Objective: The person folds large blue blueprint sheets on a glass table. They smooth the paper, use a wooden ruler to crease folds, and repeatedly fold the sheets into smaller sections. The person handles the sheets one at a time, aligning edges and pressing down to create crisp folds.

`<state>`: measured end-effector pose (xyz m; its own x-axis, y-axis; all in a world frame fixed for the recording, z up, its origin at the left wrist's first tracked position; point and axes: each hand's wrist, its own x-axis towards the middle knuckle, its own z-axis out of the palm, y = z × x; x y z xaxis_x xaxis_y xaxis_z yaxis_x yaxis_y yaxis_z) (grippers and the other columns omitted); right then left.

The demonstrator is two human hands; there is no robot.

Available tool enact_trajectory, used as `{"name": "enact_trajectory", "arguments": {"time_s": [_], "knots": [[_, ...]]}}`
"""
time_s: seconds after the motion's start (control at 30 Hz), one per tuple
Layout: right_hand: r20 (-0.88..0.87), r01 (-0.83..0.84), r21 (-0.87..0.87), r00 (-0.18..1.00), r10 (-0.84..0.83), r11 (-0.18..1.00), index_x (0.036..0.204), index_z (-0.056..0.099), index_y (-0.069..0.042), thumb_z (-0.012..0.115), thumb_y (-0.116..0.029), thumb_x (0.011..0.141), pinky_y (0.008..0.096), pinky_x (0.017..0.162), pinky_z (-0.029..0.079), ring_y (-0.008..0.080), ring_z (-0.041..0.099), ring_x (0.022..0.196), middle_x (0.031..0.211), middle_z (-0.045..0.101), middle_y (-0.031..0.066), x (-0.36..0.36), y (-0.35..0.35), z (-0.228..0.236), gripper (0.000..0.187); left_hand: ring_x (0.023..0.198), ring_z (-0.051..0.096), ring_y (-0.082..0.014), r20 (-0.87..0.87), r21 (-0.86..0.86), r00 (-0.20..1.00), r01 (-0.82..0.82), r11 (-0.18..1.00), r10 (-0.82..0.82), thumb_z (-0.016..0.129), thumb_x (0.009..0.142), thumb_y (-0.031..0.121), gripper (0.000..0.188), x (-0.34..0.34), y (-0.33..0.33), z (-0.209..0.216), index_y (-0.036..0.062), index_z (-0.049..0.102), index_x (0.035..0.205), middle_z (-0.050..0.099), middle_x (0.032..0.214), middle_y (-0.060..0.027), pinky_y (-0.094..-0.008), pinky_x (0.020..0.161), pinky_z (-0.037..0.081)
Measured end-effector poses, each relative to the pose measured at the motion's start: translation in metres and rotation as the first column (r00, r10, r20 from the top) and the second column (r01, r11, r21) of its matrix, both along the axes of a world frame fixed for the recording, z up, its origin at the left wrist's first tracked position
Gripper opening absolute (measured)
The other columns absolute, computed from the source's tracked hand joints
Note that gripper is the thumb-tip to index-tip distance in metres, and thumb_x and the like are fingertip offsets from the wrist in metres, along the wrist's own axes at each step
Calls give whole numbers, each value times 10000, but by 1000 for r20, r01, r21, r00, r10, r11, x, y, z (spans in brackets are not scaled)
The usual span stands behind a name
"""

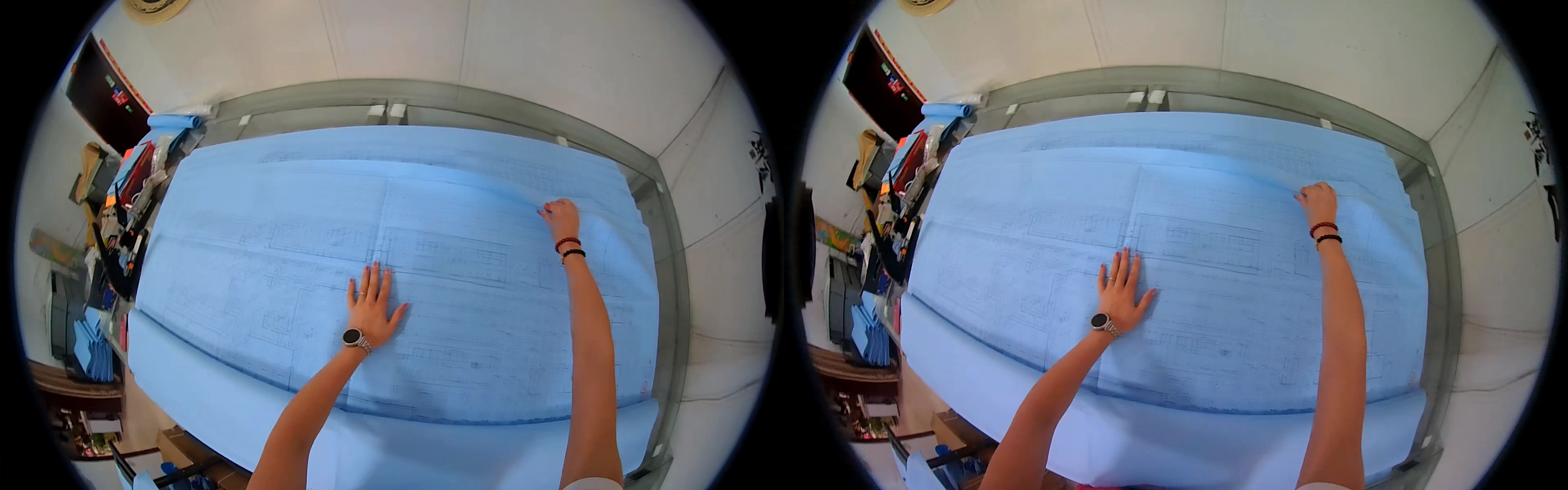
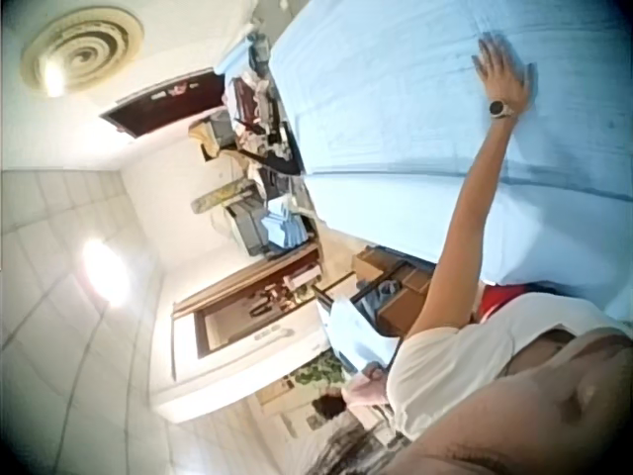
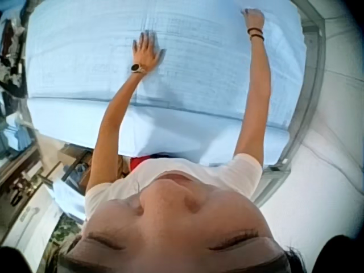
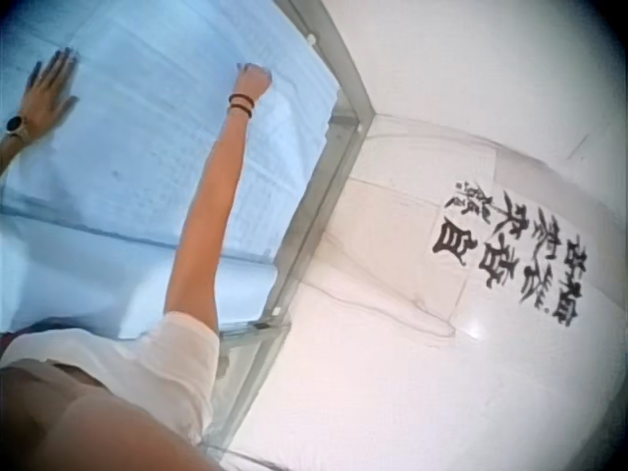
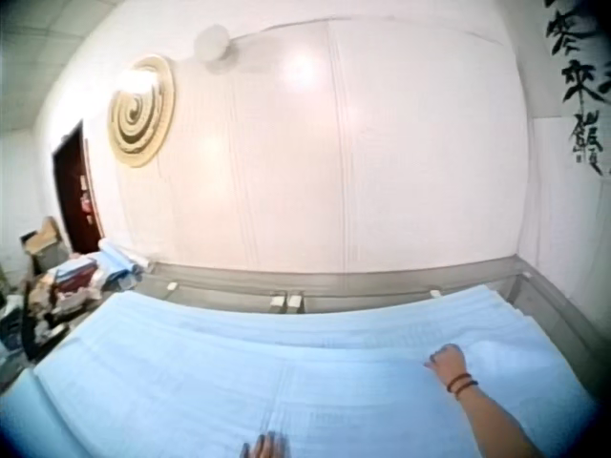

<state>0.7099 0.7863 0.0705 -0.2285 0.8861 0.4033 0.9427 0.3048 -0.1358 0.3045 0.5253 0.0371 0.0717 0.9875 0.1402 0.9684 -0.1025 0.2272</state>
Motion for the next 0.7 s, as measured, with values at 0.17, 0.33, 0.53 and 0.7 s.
{"name": "enact_trajectory", "arguments": {"time_s": [0.17,0.33,0.53,0.7], "knots": [[75,-165,93,985,158,982,733,620,-57,786,-145,733,439,1024,405,276,591,968,866,655,92,21,-11,2,189,1487,169,-358,7,-26,1000,1,1000,-1,465,958,525,779,3,2,5,58,239,1539,182,1606,-195,-573,1177,89],[104,-209,-29,972,211,977,848,543,-78,752,-107,757,484,1140,302,256,607,959,878,636,64,13,-33,22,230,1488,166,-355,5,2,1000,-4,1000,4,469,960,504,768,-2,-3,4,57,238,1540,181,1606,-194,-571,1179,86],[131,-163,-244,971,199,956,924,505,-103,761,-115,758,500,1125,304,251,606,964,888,623,37,10,-59,62,305,1493,151,-342,8,-11,1000,-8,1000,8,469,957,512,770,-1,-1,1,62,243,1540,172,1611,-184,-567,1180,75],[49,-277,-124,957,285,953,949,498,-110,766,-90,759,433,919,462,298,617,887,847,630,57,5,-83,98,330,1493,156,-336,4,-3,1000,-8,1000,8,472,959,512,776,1,0,-2,72,223,1547,174,1614,-171,-554,1185,73]]}}
